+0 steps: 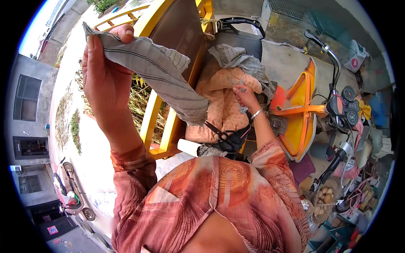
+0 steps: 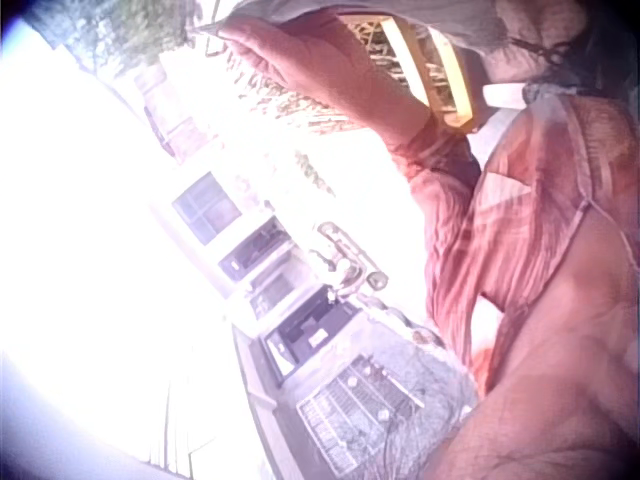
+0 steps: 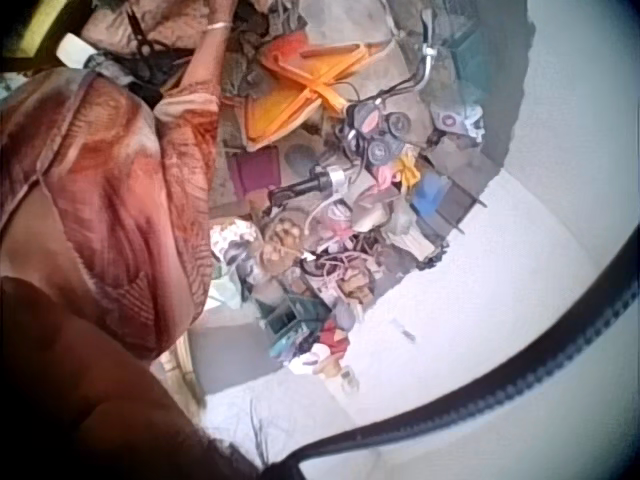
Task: The person cuts a piece of light-colored fabric into strips using scissors. They repeatedly fold and cut the fabric, then place the cut pieces onto a yellow cart loaded with green plant stalks. Finally, they pick up a large white sack from the floor and place it on the cart.
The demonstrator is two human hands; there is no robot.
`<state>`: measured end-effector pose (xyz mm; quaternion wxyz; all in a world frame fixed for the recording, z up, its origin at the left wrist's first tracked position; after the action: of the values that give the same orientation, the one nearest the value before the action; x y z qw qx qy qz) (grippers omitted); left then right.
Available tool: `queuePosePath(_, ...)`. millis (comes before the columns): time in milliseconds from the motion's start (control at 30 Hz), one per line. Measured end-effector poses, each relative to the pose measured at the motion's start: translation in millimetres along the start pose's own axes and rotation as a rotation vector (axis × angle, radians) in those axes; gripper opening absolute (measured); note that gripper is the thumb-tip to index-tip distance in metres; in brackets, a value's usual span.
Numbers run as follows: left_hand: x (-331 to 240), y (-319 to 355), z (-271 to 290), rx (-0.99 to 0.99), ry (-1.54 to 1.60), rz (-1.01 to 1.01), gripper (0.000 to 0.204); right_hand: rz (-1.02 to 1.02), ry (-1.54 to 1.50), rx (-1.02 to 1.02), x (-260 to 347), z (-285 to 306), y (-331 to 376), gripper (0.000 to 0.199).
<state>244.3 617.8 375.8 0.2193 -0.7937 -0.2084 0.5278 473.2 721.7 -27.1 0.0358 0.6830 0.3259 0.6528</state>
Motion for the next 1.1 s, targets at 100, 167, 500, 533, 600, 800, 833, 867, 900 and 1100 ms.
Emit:
queuePosePath(100, 14, 3, -16, 0.006, 0.070, 0.013, 0.032, -0.254, -0.178, 0.103, -107, -10, 36, 0.029)
queuePosePath(167, 23, 5, -16, -0.002, 0.129, 0.023, 0.032, -0.262, -0.366, 0.292, -125, -35, 58, 0.034)
queuePosePath(500, 95, -35, 22, -0.085, 0.068, 0.018, 0.021, 0.204, -0.436, -0.281, -6, 8, 79, 0.010)
queuePosePath(533, 103, -41, 26, -0.114, 0.074, 0.000, 0.021, 0.345, -0.372, -0.285, 19, 19, 85, 0.015)
queuePosePath(600, 124, -44, 43, -0.180, -0.018, -0.161, 0.023, 0.686, 0.000, -0.597, 72, 37, 116, 0.023)
queuePosePath(800, 208, 35, 114, -0.388, -0.480, -0.166, 0.023, 0.893, 0.945, -0.524, 116, -64, 160, 0.047)
queuePosePath(833, 233, 60, 115, -0.394, -0.468, -0.096, 0.027, 0.817, 1.050, -0.502, 93, -69, 147, 0.048)
queuePosePath(867, 256, 86, 114, -0.300, -0.726, 0.132, 0.035, 0.736, 1.146, -0.471, 63, -71, 130, 0.049)
queuePosePath(900, 272, 114, 109, -0.305, -0.655, 0.171, 0.042, 0.659, 1.236, -0.422, 31, -74, 114, 0.050)
queuePosePath(1100, 372, 269, 148, -0.324, -0.822, 0.778, 0.052, 0.365, 1.056, -0.227, -91, -56, 91, 0.041)
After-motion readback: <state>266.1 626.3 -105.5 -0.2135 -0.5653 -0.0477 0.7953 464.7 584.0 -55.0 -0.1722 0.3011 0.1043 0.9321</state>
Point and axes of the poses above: each hand's wrist, its own y-axis away from the middle knuckle, its own z-axis out of the back of the hand, x = y × z, the point moved 8 cm from there along -y, towards the middle knuckle, and after that the axes turned 2 degrees about -z, right-handed, at the moved point
